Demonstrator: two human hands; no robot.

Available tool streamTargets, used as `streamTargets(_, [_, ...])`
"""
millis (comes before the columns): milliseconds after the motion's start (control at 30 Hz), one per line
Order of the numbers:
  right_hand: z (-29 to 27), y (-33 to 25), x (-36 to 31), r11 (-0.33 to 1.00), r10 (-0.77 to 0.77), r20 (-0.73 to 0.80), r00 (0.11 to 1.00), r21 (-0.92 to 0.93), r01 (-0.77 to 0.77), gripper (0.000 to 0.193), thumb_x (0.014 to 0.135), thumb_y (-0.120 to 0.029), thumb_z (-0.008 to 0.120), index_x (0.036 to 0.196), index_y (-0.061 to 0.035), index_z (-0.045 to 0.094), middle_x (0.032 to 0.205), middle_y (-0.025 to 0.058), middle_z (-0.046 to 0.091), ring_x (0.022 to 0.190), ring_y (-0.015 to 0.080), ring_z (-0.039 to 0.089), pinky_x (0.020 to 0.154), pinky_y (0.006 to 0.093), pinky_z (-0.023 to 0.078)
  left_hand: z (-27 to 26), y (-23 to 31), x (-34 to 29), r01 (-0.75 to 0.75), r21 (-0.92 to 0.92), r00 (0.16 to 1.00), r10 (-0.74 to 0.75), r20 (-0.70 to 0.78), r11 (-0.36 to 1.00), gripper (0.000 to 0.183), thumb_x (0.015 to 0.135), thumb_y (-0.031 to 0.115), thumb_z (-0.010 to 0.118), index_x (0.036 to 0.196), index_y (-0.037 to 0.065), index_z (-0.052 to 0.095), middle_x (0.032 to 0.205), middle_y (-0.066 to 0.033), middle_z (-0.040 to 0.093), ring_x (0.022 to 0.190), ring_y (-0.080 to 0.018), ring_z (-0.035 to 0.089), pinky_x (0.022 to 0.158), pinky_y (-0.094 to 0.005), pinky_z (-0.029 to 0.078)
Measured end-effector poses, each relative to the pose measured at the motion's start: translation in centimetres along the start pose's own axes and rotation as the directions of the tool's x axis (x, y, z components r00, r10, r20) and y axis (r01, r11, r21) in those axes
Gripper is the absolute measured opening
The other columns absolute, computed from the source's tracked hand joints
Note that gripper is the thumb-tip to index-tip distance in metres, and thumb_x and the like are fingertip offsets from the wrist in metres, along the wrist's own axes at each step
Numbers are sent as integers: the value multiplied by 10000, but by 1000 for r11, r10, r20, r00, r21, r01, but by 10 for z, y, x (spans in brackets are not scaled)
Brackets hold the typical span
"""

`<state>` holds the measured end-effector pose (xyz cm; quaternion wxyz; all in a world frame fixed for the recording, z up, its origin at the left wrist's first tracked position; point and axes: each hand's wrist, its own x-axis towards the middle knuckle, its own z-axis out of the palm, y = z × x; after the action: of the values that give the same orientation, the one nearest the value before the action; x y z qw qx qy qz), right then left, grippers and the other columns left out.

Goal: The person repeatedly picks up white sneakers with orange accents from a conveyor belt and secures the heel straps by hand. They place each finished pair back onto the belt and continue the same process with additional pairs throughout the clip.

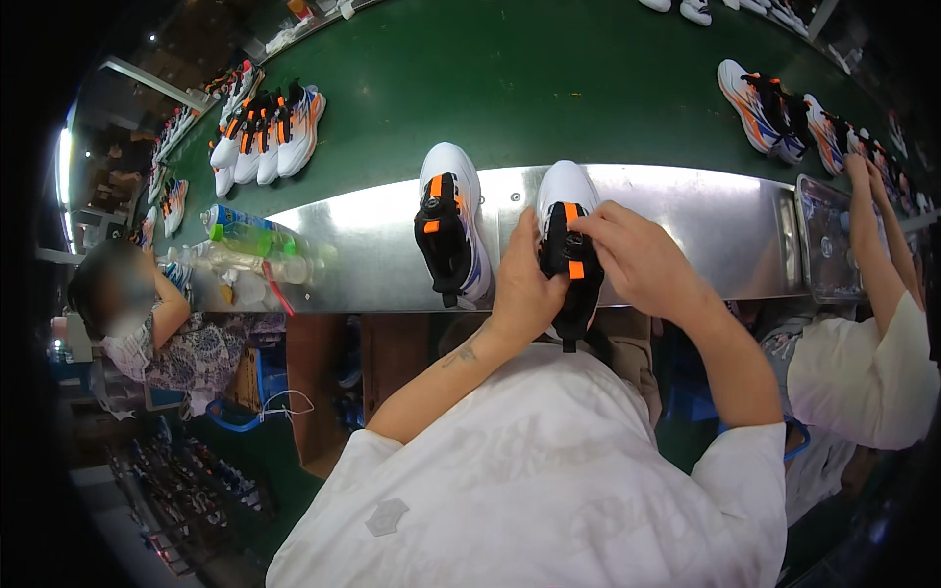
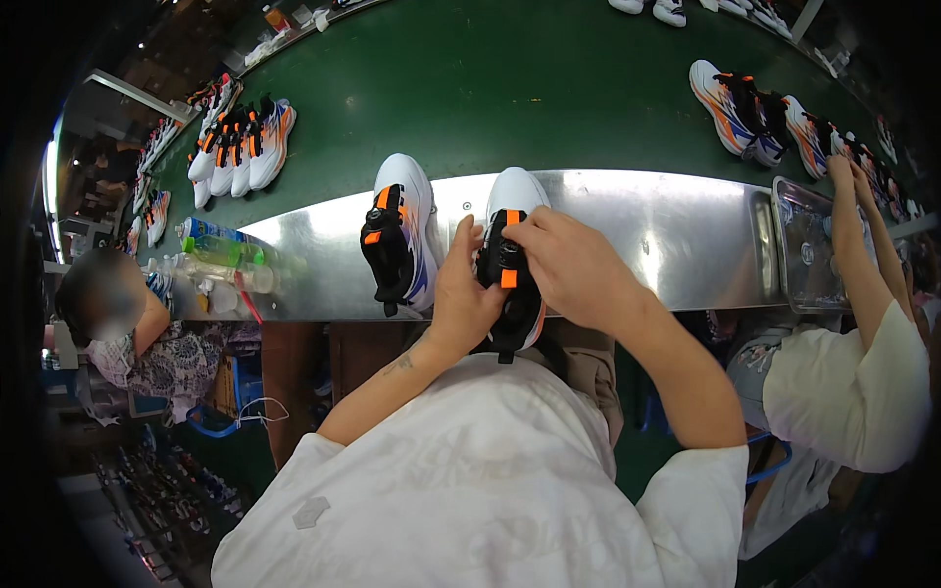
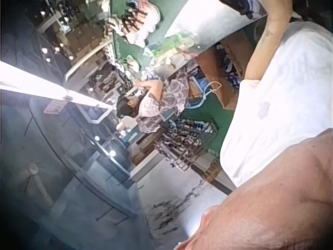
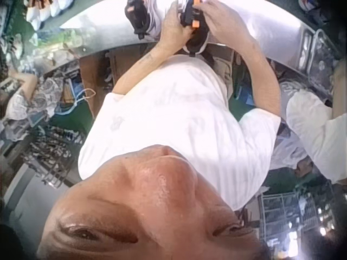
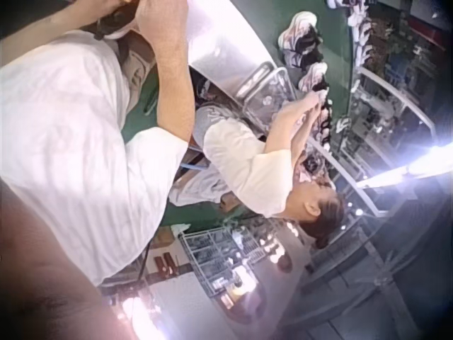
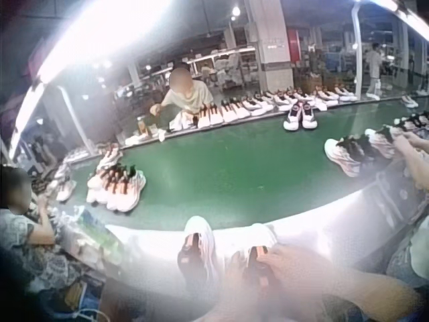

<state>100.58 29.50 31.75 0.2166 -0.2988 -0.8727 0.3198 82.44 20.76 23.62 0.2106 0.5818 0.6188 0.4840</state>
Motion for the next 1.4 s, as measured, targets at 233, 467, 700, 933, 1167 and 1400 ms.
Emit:
streamTargets(233, [-9, -9, 42, 911, 188, 451, 872, -412, 17, 319, 961, -292, 743, 1107, -14, 688, 1029, 167, 658, 949, 335, 682, 790, 439, 552, -1, 1, -2, 56, -18, 996, -55, 69, 998, 484, 852, -105, 661, 1321, 12, 621, 1048, -195, 704, 884, -346, 713, 780, -384, 563])
streamTargets(467, [5, 6, 36, 892, -211, 209, 955, -358, 275, 452, 1009, -463, 665, 850, -42, 712, 791, 152, 696, 776, 338, 715, 670, 456, 558, 0, -4, -1, 78, -51, 991, -71, 114, 996, 471, 813, -103, 626, 1278, -53, 578, 1133, -241, 627, 984, -509, 631, 809, -498, 537])
streamTargets(700, [5, -7, 28, 862, 238, 340, 910, -505, -37, 364, 971, -398, 724, 887, -44, 710, 862, 140, 699, 897, 329, 681, 778, 455, 557, 0, 3, -1, -9, 4, 998, 9, 60, 1000, 507, 831, -131, 601, 1325, -18, 616, 1171, -222, 674, 940, -463, 692, 796, -449, 573])
streamTargets(933, [6, 7, 22, 892, -53, 221, 974, -428, 146, 447, 985, -453, 699, 806, -45, 728, 757, 145, 703, 789, 336, 681, 715, 457, 554, 0, 6, -2, 18, 9, 996, -19, 83, 1000, 514, 802, -137, 572, 1304, -35, 610, 1191, -241, 667, 1003, -506, 669, 830, -475, 574])
streamTargets(1167, [-6, 6, 25, 841, -297, 161, 941, -423, 338, 479, 982, -475, 698, 769, -47, 725, 722, 128, 695, 766, 328, 680, 719, 443, 560, -3, 13, 2, 43, -2, 987, -42, 152, 999, 505, 765, -114, 617, 1266, -68, 569, 1186, -264, 623, 1023, -529, 635, 833, -526, 543])
streamTargets(1400, [-5, 9, 19, 859, -305, 120, 945, -393, 327, 449, 960, -466, 728, 824, -37, 731, 762, 129, 699, 789, 321, 678, 718, 443, 560, 0, 16, 0, 26, 16, 994, -28, 106, 1000, 456, 808, -131, 582, 1253, -39, 612, 1117, -237, 662, 952, -504, 665, 774, -475, 559])
